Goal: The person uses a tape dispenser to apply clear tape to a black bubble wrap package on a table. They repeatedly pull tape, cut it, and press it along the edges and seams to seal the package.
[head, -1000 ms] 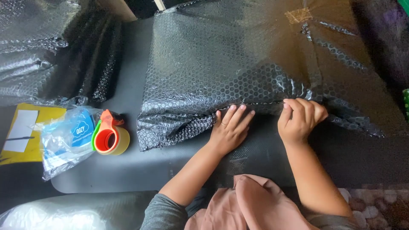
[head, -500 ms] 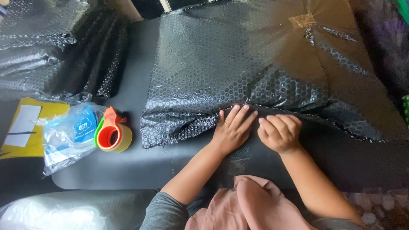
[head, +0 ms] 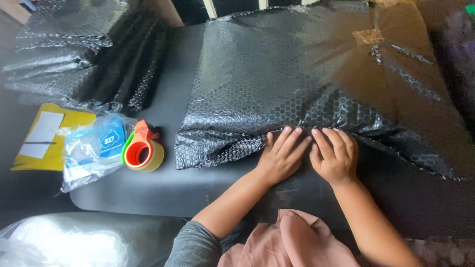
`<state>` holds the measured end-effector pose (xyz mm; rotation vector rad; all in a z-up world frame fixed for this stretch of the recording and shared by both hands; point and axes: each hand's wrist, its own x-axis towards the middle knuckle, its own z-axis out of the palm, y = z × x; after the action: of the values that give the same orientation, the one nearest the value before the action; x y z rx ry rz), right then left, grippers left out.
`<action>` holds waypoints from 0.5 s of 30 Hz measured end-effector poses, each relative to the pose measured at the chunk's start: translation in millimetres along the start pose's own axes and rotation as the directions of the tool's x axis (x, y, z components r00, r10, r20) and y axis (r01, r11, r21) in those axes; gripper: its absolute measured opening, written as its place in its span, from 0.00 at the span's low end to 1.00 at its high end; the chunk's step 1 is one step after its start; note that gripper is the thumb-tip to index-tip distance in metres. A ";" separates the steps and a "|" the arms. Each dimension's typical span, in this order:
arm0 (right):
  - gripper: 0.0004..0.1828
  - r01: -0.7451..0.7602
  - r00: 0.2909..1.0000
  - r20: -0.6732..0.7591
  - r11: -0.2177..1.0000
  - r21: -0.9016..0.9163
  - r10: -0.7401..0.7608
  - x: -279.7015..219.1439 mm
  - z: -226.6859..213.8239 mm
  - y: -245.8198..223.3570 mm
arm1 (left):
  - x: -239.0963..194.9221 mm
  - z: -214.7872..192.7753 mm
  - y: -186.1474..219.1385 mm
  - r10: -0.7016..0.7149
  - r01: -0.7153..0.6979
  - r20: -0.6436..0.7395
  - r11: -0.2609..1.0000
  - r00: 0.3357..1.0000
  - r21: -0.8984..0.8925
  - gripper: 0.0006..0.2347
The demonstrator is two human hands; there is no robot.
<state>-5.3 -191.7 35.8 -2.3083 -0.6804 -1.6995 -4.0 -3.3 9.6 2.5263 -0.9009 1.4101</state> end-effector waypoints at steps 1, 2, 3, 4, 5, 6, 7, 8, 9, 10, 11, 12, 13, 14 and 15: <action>0.20 0.003 1.000 0.006 1.000 -0.008 -0.003 -1.7 0.3 -0.3 | -1.2 -0.5 1.2 0.001 -0.001 -0.001 1.000 1.000 -0.010 0.24; 0.21 0.006 1.000 0.012 1.000 -0.016 -0.006 -3.3 0.7 -0.7 | -2.5 -1.1 2.2 0.003 -0.003 -0.002 1.000 1.000 -0.020 0.24; 0.21 0.014 1.000 0.007 1.000 -0.008 -0.014 -2.2 1.3 -1.0 | -1.9 -0.7 1.7 -0.003 0.002 -0.006 1.000 1.000 -0.011 0.24; 0.21 0.012 1.000 0.009 1.000 -0.026 -0.012 -1.3 2.0 -1.2 | -1.5 0.0 1.2 -0.008 0.008 -0.012 1.000 1.000 -0.017 0.25; 0.21 0.008 1.000 0.018 0.999 -0.044 -0.008 -3.2 -0.5 -2.5 | -3.4 -0.5 3.9 -0.016 0.016 -0.012 0.999 1.000 -0.028 0.25; 0.21 0.013 1.000 0.020 0.999 -0.037 -0.012 -3.9 -0.3 -2.7 | -5.7 2.1 3.4 -0.023 0.023 -0.011 0.999 1.000 -0.024 0.25; 0.21 0.000 1.000 0.008 1.000 -0.008 0.000 -4.5 -0.2 -2.3 | -7.3 5.3 2.8 -0.020 0.020 0.002 0.999 1.000 -0.029 0.26; 0.21 -0.012 1.000 -0.003 1.000 0.021 0.012 -5.2 -0.2 -1.8 | -8.9 8.7 2.4 -0.018 0.018 0.015 0.999 1.000 -0.035 0.28; 0.21 -0.009 1.000 -0.002 1.000 0.023 0.009 -8.3 -6.4 3.5 | -6.2 5.2 2.6 -0.021 0.021 0.013 0.999 1.000 -0.034 0.28; 0.18 -0.013 1.000 -0.024 0.999 0.051 0.014 -11.2 -12.5 9.3 | -3.1 2.0 2.9 -0.035 0.036 0.017 0.998 0.999 -0.042 0.29; 0.16 -0.020 0.999 -0.047 0.997 0.079 0.024 -12.9 -17.5 14.8 | 1.3 -1.3 1.1 -0.046 0.047 0.022 0.998 0.999 -0.049 0.29; 0.16 -0.021 0.999 -0.048 0.997 0.079 0.025 -7.8 -36.8 24.8 | 3.9 -7.3 -4.3 -0.045 0.046 0.022 0.998 0.999 -0.049 0.29; 0.14 -0.096 0.993 -0.063 0.995 0.012 0.096 -4.9 -57.7 33.9 | 4.4 -13.8 -8.1 0.015 -0.012 0.128 1.000 0.992 -0.027 0.28; 0.14 -0.170 0.983 -0.084 0.984 -0.054 0.165 -2.2 -78.5 43.4 | 5.1 -19.9 -11.5 0.073 -0.072 0.234 0.997 0.969 -0.011 0.27; 0.14 -0.175 0.982 -0.082 0.982 -0.065 0.170 -33.7 -94.9 68.9 | 5.4 -20.6 -11.7 0.081 -0.078 0.234 0.997 0.969 -0.022 0.27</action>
<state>-61.5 -299.8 42.4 -2.2614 -0.3975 -1.7477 -10.8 11.5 27.6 2.7170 -1.0555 1.1359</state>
